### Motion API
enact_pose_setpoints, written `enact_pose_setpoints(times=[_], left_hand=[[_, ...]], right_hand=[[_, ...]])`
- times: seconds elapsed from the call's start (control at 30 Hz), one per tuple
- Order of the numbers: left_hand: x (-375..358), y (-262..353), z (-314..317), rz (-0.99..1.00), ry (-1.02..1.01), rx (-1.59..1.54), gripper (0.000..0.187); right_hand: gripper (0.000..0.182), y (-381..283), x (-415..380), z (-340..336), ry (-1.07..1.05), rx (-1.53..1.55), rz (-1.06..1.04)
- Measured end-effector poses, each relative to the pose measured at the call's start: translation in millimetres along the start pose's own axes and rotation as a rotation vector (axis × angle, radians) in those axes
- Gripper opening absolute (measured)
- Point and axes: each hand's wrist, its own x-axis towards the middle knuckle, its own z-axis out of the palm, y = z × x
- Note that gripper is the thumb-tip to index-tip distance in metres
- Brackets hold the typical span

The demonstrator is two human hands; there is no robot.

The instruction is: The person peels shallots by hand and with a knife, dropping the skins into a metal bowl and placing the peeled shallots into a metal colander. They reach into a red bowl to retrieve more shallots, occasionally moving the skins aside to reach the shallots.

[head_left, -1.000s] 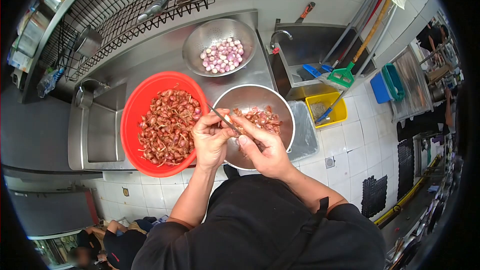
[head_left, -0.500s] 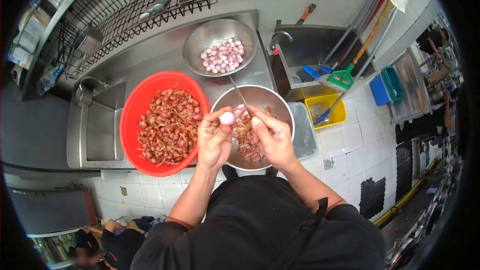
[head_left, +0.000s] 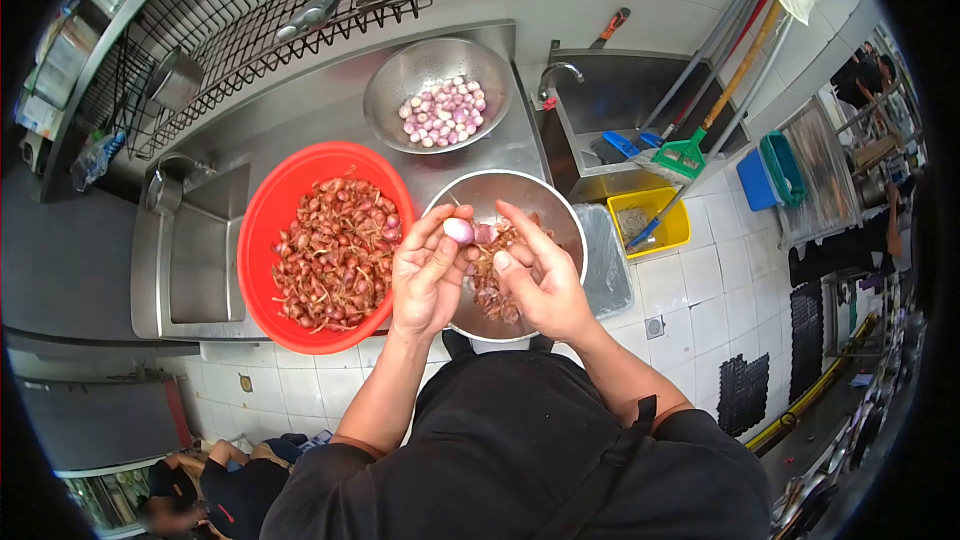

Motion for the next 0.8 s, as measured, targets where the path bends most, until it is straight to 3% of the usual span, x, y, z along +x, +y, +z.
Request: enact_pose_setpoints(times=[0.17, 0.27, 0.33, 0.47, 0.57, 0.63, 0.8], left_hand=[[2, 4, 6, -0.053, 0.011, -0.011, 0.036], [1, -2, -2, -0.002, 0.016, 0.041, 0.035], [2, -2, -7, -0.006, 0.009, 0.032, 0.036], [3, 4, 0, 0.001, 0.001, 0.066, 0.038], [2, 4, 5, 0.012, 0.037, 0.084, 0.038], [0, 2, 11, 0.048, 0.032, 0.13, 0.038], [-2, -4, 11, 0.148, 0.071, 0.244, 0.039]], right_hand=[[0.044, 6, 0, -7, -0.076, 0.071, 0.121], [0.04, 9, 3, -9, 0.034, 0.016, 0.131], [0.039, 17, 6, -13, 0.08, -0.143, -0.03], [0.04, 9, 3, -11, 0.079, -0.201, -0.06], [0.042, -1, -1, -7, 0.009, -0.219, 0.071], [0.046, 7, 3, -1, -0.011, -0.317, -0.276], [0.04, 6, 4, 2, -0.028, -0.375, -0.341]])
